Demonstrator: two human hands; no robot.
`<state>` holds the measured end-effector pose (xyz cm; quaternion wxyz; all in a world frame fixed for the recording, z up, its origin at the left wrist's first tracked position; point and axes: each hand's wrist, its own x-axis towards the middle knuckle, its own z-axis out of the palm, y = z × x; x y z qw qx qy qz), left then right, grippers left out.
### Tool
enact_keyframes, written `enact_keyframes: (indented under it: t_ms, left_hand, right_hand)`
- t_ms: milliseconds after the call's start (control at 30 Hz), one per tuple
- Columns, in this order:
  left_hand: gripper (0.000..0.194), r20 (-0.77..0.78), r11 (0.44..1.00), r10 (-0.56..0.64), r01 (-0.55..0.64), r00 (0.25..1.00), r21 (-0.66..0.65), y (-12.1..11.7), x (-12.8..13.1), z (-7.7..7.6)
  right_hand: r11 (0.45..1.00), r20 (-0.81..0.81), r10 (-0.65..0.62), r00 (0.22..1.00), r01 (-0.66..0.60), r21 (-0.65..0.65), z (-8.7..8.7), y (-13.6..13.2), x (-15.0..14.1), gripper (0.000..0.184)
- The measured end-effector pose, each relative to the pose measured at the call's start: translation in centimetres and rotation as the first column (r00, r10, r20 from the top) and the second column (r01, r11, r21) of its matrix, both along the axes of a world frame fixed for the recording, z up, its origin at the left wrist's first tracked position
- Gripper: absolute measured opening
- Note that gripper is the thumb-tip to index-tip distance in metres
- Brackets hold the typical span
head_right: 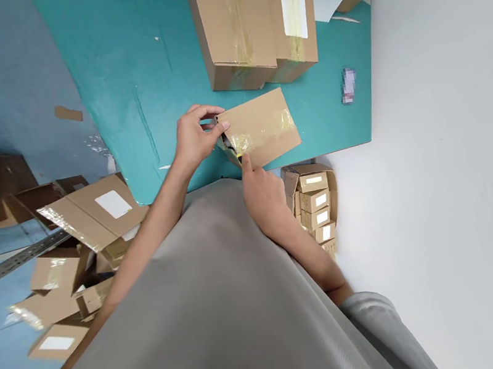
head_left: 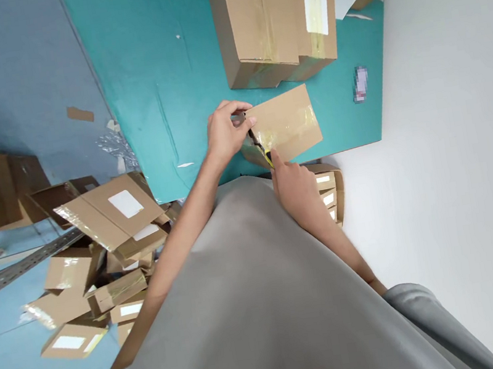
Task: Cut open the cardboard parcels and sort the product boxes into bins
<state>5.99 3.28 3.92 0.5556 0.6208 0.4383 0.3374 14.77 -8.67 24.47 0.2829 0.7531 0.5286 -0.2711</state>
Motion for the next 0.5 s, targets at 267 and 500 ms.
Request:
enact_keyframes:
  t_ms: [267,500]
  left_hand:
    - [0.036,-0.038,0.998,0.06,-0.059,0.997,0.006,-0.8,0.2,0.5]
    - [0.044,-0.073,0.994,0.107,-0.109,0.992,-0.021,-1.3,0.7,0.4]
  right_hand:
    - [0.999,-0.116,0.051,0.992,-0.051,0.005,-1.0,0.9,1.8,0.063]
    - [0.984,-0.153,0.174,0.973,-0.178,-0.014,0.2,-1.1,4.2,0.068]
